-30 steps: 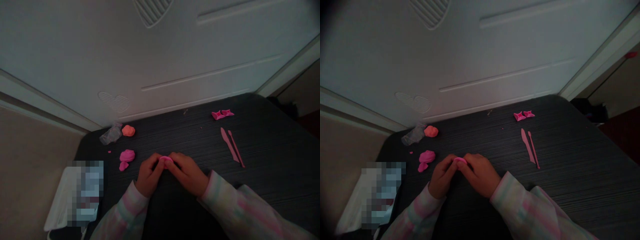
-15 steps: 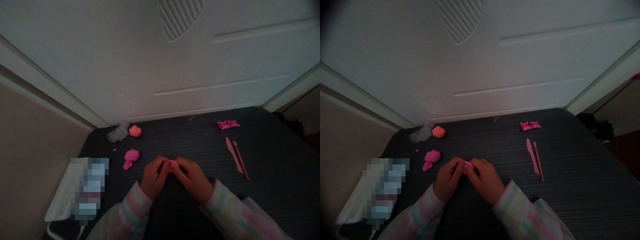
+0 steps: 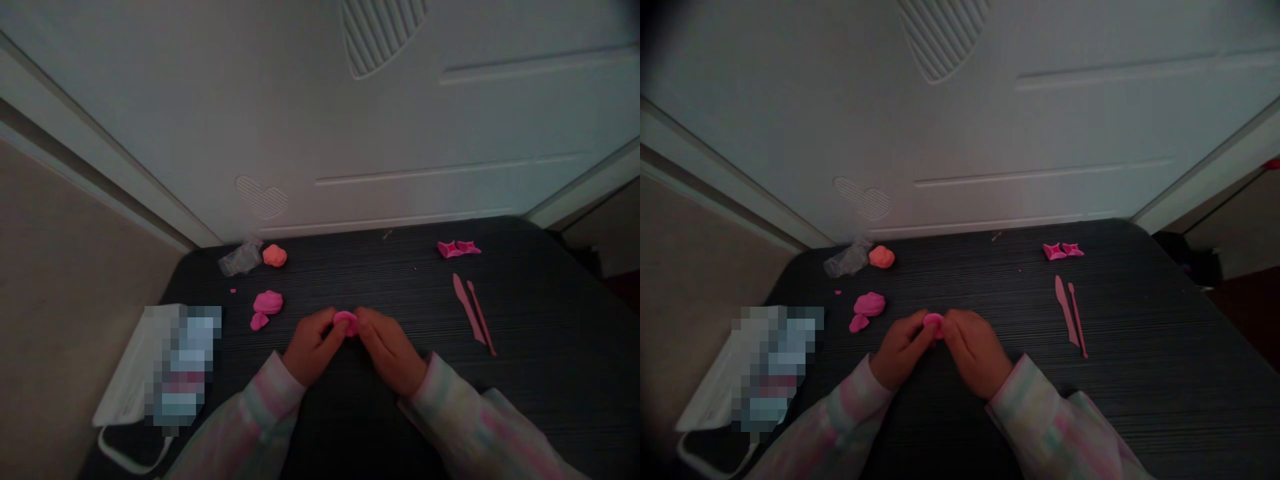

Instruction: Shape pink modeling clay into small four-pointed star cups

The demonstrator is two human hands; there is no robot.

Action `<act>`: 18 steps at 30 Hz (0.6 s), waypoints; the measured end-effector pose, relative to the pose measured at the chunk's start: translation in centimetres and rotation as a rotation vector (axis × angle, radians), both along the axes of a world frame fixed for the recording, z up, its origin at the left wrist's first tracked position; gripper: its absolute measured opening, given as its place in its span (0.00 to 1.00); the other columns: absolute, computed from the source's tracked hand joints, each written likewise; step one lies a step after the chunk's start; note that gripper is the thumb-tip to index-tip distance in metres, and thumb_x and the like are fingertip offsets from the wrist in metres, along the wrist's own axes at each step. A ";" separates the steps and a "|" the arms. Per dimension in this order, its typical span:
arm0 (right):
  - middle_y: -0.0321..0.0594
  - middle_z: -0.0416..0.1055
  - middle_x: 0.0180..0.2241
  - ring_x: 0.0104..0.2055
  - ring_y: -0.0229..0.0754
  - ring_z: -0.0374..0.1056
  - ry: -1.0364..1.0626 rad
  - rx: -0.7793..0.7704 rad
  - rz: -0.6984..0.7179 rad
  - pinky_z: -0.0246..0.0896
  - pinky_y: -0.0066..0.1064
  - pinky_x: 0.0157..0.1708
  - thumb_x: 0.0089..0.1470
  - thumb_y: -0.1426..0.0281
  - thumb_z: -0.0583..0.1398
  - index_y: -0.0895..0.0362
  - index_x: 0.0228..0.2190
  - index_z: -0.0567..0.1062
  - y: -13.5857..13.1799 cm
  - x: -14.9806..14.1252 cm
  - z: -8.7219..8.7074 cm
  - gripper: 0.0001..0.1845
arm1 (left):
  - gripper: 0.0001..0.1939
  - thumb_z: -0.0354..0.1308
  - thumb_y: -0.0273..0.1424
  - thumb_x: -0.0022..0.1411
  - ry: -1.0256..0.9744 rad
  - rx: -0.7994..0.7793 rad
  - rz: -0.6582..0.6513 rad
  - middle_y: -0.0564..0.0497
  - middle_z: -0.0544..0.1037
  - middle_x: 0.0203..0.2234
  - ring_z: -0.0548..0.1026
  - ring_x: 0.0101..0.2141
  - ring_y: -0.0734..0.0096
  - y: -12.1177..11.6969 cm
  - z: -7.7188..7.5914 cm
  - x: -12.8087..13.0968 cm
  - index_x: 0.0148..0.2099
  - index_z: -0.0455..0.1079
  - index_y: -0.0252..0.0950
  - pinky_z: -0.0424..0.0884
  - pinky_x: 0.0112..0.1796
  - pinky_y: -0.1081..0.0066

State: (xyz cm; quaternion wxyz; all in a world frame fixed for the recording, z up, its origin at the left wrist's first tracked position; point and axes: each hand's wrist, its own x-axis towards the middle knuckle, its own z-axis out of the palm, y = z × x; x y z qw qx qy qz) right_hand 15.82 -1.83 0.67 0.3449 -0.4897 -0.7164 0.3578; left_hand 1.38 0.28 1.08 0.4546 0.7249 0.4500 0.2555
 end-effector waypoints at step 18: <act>0.34 0.61 0.20 0.24 0.34 0.56 -0.222 0.143 -0.061 0.49 0.28 0.27 0.55 0.68 0.46 0.57 0.20 0.61 0.0 -0.3 -0.5 0.14 | 0.14 0.43 0.35 0.58 -0.013 0.018 0.074 0.56 0.65 0.18 0.64 0.21 0.78 -0.1 -0.2 -0.1 0.26 0.63 0.34 0.59 0.24 0.77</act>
